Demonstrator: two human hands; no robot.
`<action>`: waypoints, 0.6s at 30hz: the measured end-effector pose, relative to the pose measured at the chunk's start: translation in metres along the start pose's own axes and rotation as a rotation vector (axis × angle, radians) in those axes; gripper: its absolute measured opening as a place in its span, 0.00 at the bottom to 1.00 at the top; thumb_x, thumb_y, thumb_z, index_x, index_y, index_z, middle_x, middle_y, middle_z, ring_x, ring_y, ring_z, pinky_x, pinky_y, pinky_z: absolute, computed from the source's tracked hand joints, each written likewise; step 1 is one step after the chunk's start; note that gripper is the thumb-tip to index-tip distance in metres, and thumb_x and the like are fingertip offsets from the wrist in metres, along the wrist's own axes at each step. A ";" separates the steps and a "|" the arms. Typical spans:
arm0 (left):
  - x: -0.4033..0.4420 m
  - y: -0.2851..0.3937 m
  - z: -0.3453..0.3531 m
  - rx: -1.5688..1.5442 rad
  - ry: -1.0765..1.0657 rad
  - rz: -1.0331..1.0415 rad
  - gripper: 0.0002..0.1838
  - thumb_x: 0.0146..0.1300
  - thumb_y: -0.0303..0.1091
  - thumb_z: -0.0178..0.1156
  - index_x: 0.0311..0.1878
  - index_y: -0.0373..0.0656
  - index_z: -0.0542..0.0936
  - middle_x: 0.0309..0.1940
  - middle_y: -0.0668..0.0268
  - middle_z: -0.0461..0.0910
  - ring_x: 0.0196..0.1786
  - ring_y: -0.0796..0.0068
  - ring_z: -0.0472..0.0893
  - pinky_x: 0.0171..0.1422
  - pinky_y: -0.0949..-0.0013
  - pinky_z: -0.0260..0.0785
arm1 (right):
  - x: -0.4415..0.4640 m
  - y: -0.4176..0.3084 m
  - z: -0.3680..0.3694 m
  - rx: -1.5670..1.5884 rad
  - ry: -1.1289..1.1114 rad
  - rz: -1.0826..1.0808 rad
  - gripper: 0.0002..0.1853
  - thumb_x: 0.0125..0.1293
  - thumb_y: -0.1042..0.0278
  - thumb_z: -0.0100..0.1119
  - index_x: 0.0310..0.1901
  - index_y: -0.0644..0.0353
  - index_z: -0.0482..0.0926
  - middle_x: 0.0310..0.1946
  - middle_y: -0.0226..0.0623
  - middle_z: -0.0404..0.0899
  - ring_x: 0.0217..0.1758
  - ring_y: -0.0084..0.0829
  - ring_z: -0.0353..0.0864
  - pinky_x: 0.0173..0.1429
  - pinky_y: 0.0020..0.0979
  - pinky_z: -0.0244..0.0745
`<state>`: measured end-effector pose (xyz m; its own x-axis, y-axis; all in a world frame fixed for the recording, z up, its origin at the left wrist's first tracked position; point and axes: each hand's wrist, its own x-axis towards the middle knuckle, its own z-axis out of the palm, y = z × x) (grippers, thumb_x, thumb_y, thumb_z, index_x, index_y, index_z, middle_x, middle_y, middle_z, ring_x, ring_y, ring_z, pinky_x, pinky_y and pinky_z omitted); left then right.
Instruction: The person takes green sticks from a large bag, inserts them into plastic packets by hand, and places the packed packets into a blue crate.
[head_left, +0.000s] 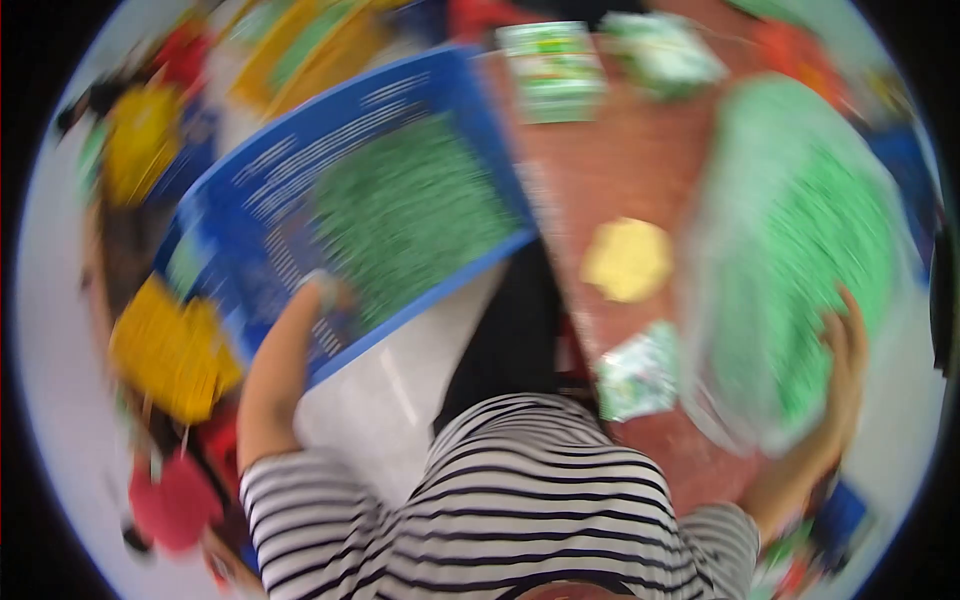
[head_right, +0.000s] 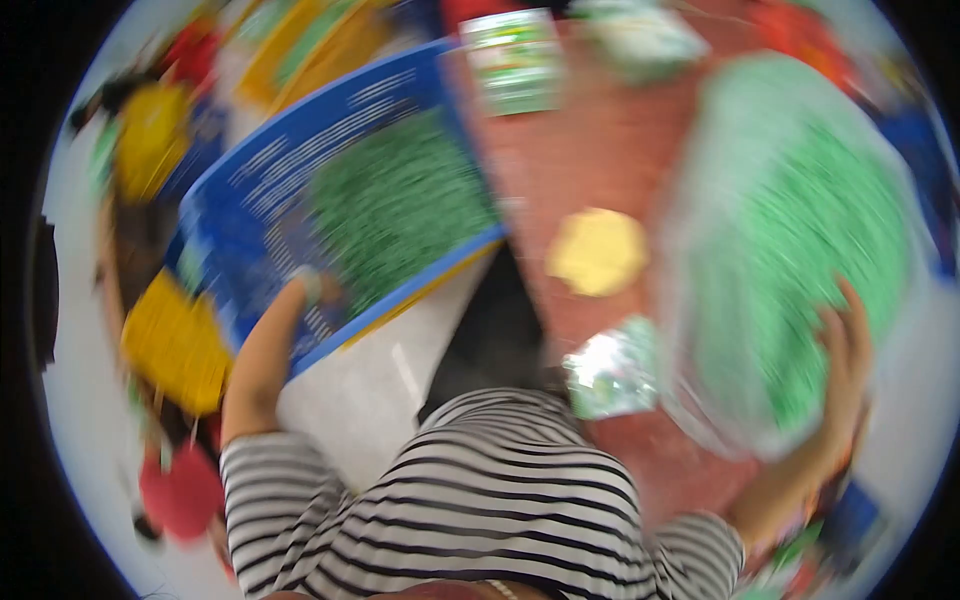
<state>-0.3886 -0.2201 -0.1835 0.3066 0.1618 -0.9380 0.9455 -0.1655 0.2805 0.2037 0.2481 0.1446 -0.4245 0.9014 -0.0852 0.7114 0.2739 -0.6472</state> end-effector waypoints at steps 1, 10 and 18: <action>-0.036 0.016 -0.032 -0.312 0.212 -0.329 0.20 0.59 0.43 0.60 0.50 0.41 0.83 0.49 0.49 0.82 0.52 0.50 0.81 0.58 0.51 0.73 | -0.007 0.000 -0.002 0.052 0.059 0.038 0.20 0.73 0.69 0.51 0.65 0.56 0.74 0.40 0.30 0.81 0.38 0.20 0.76 0.43 0.23 0.71; -0.106 0.272 -0.257 -0.644 1.567 0.074 0.05 0.57 0.25 0.63 0.35 0.34 0.81 0.33 0.53 0.80 0.38 0.51 0.80 0.43 0.59 0.72 | -0.033 0.043 -0.022 -0.105 0.136 -0.249 0.11 0.61 0.79 0.60 0.45 0.63 0.82 0.37 0.42 0.82 0.38 0.36 0.82 0.44 0.32 0.77; -0.036 0.374 -0.303 -0.437 1.607 0.088 0.18 0.52 0.37 0.72 0.40 0.37 0.76 0.36 0.54 0.74 0.42 0.51 0.74 0.46 0.55 0.68 | -0.005 0.018 -0.008 -0.297 -0.040 -0.371 0.13 0.55 0.73 0.68 0.42 0.64 0.81 0.39 0.45 0.81 0.45 0.45 0.81 0.51 0.41 0.76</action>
<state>-0.0129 0.0065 0.0172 -0.1115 0.9815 0.1554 0.7927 -0.0064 0.6095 0.2230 0.2515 0.1390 -0.6974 0.7124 0.0775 0.6344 0.6641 -0.3957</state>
